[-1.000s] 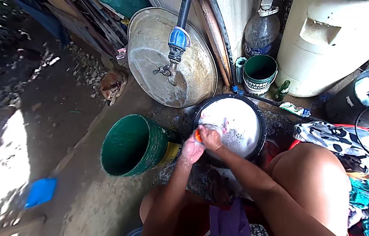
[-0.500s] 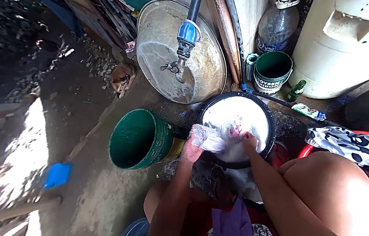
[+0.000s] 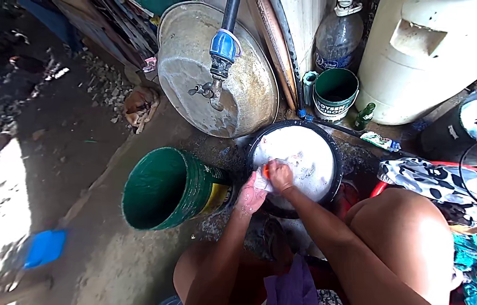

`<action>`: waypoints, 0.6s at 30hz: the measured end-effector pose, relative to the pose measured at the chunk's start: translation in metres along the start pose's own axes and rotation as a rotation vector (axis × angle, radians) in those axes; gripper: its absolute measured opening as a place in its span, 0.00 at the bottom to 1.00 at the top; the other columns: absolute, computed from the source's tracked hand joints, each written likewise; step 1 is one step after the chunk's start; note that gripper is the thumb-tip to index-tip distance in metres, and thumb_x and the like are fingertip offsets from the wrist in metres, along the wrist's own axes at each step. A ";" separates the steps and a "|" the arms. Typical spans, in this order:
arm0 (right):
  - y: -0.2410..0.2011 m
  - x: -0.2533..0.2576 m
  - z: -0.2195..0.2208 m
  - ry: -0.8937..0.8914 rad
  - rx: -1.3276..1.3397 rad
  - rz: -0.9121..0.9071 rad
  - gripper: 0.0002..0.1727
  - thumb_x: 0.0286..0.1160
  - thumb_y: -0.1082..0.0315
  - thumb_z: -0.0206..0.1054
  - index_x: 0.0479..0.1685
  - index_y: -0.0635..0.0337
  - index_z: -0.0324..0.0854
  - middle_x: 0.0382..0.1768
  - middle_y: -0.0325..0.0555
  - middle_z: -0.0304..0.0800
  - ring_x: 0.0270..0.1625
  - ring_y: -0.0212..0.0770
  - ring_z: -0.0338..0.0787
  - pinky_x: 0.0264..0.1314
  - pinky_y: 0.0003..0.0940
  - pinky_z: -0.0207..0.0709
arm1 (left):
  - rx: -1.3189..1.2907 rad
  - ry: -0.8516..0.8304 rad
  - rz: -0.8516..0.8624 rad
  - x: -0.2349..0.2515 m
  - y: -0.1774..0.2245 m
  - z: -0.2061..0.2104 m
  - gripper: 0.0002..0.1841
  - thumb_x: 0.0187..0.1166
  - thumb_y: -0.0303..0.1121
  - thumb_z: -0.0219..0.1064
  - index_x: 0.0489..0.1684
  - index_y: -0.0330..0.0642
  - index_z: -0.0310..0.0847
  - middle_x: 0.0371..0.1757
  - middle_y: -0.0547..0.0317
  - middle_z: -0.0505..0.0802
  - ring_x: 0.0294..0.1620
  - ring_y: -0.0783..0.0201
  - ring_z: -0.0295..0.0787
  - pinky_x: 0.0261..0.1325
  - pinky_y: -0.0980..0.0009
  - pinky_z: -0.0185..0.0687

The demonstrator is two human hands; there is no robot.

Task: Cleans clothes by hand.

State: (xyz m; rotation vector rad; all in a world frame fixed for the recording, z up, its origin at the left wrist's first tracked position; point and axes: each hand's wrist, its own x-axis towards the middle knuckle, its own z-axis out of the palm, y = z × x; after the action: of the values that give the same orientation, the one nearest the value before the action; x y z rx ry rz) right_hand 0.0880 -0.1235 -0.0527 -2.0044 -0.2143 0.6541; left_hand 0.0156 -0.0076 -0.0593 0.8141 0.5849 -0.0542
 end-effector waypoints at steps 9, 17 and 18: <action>0.036 0.015 -0.008 0.117 0.022 0.096 0.35 0.95 0.48 0.40 0.54 0.69 0.88 0.54 0.65 0.93 0.65 0.61 0.90 0.70 0.62 0.77 | 0.130 -0.120 -0.026 -0.014 0.039 -0.005 0.35 0.92 0.58 0.24 0.80 0.45 0.65 0.65 0.49 0.90 0.63 0.53 0.89 0.64 0.53 0.88; 0.156 0.024 -0.002 0.103 0.033 0.367 0.23 0.93 0.59 0.53 0.68 0.70 0.83 0.69 0.67 0.85 0.77 0.60 0.81 0.84 0.54 0.67 | 0.182 0.024 -0.014 0.006 0.006 -0.033 0.25 0.95 0.47 0.35 0.75 0.40 0.66 0.59 0.48 0.90 0.59 0.55 0.89 0.64 0.52 0.86; 0.156 0.024 0.000 0.103 0.028 0.363 0.23 0.93 0.60 0.52 0.67 0.69 0.83 0.68 0.67 0.86 0.76 0.60 0.82 0.83 0.55 0.68 | 0.134 0.041 0.035 0.007 0.005 -0.039 0.23 0.94 0.45 0.38 0.76 0.41 0.65 0.60 0.47 0.89 0.60 0.54 0.89 0.64 0.51 0.86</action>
State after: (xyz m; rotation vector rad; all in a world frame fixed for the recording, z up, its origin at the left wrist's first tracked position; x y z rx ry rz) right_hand 0.0894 -0.1926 -0.1947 -2.0620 0.2251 0.7710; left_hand 0.0045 0.0242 -0.0808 0.9575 0.6103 -0.0457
